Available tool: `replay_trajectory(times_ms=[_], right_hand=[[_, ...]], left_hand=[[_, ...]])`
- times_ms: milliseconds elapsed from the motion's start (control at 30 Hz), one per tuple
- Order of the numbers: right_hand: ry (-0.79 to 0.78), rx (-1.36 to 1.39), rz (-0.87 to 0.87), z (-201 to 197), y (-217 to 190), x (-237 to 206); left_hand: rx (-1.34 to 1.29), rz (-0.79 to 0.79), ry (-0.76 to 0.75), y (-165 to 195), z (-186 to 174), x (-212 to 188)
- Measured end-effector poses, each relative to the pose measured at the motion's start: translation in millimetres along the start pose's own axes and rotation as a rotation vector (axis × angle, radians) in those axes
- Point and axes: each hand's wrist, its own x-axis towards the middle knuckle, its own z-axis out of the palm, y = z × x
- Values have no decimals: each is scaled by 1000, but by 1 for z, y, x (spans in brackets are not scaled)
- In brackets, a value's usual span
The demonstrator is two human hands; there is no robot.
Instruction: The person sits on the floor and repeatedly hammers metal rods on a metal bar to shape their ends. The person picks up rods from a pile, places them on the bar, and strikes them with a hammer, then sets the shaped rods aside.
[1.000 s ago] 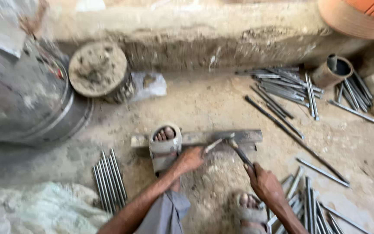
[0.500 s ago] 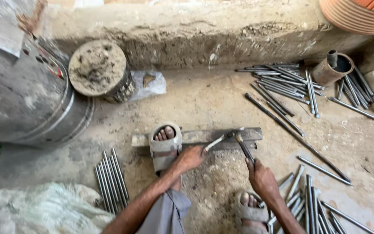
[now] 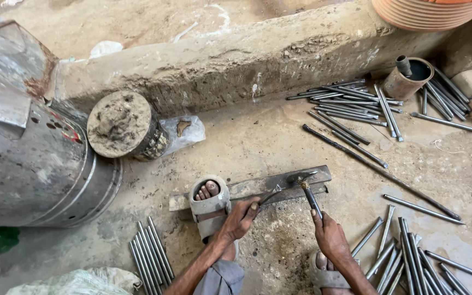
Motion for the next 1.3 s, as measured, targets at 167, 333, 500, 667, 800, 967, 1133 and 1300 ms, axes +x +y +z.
replay_trajectory(times_ms=[167,333,500,667,800,967,1133,1300], right_hand=[[-38,4,73,4,2,4],[-37,6,70,7,8,4],[-49,95,76,5,13,12],[-12,234,88,-18,50,-3],[145,392,153,-49,109,-44],[265,358,472,-94,172,-89],[419,606,596,-117,193,-133],[456,616,597,-130,192,-145]], left_hand=[[-2,28,18,11,-4,-2],[-12,71,41,12,-5,-3],[13,1,37,7,-4,0],[54,-123,-5,7,6,5],[249,-232,-187,13,28,17],[375,-379,-531,47,80,61],[91,-436,-905,122,160,83],[85,-371,-1102,150,161,74]])
